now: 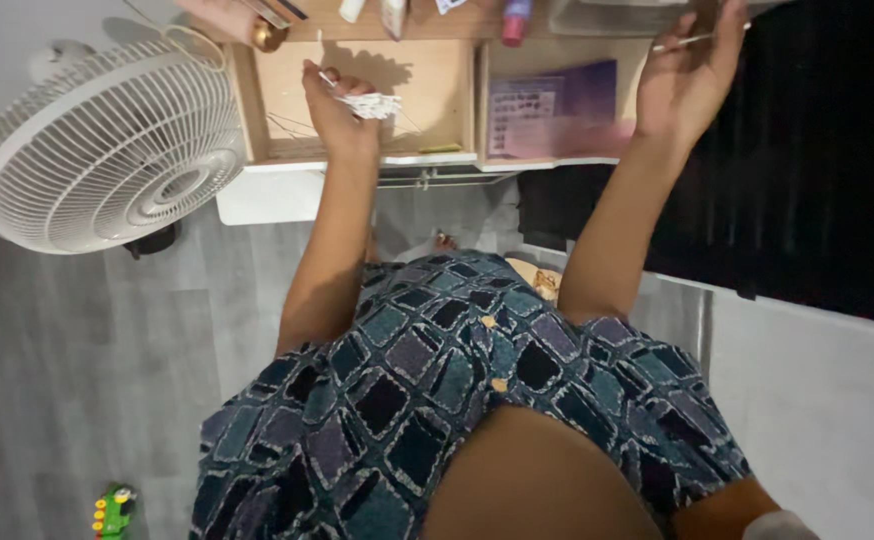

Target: The person opens a drawer and rearranges various items including bottles, boxes, and cotton swabs. They move items around within the drawer and place some on the surface above, then return them to the drawer in a different arrangement.

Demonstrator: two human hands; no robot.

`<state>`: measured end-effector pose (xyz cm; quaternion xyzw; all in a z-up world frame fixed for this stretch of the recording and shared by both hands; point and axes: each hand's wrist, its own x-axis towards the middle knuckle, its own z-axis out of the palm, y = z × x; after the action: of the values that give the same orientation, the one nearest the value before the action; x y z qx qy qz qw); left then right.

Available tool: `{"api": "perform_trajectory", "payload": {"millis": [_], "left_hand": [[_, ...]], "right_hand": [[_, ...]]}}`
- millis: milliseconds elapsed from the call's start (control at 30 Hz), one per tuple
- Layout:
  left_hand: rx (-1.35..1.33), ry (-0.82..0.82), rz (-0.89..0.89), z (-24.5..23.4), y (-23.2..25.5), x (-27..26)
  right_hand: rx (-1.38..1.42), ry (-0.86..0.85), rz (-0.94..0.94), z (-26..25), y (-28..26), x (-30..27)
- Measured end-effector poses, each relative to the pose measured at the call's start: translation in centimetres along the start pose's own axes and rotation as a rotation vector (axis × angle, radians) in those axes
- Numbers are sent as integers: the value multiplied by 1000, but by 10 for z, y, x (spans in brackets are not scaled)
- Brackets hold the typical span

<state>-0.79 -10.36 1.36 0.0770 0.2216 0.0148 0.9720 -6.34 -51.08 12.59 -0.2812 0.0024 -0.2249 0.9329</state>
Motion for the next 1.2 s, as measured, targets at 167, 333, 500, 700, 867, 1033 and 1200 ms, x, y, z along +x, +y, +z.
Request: {"api": "perform_trajectory", "payload": {"millis": [167, 333, 500, 700, 867, 1033, 1200], "left_hand": [[18, 21, 61, 2, -3, -6], [31, 18, 51, 9, -8, -16], [35, 60, 145, 12, -14, -18], [49, -61, 105, 14, -13, -26], [154, -132, 75, 23, -9, -40], [181, -215, 69, 16, -12, -38], [332, -205, 58, -2, -17, -32]], "right_hand": [[-25, 12, 8, 2, -15, -17], [-326, 108, -305, 10, -18, -36], [-1088, -161, -821, 24, -27, -21], [-1461, -272, -753, 32, -34, 6], [-1106, -232, -645, 70, -16, -25], [-896, -471, -185, 112, 64, -76], [-1038, -662, 362, 115, 159, -105]]}}
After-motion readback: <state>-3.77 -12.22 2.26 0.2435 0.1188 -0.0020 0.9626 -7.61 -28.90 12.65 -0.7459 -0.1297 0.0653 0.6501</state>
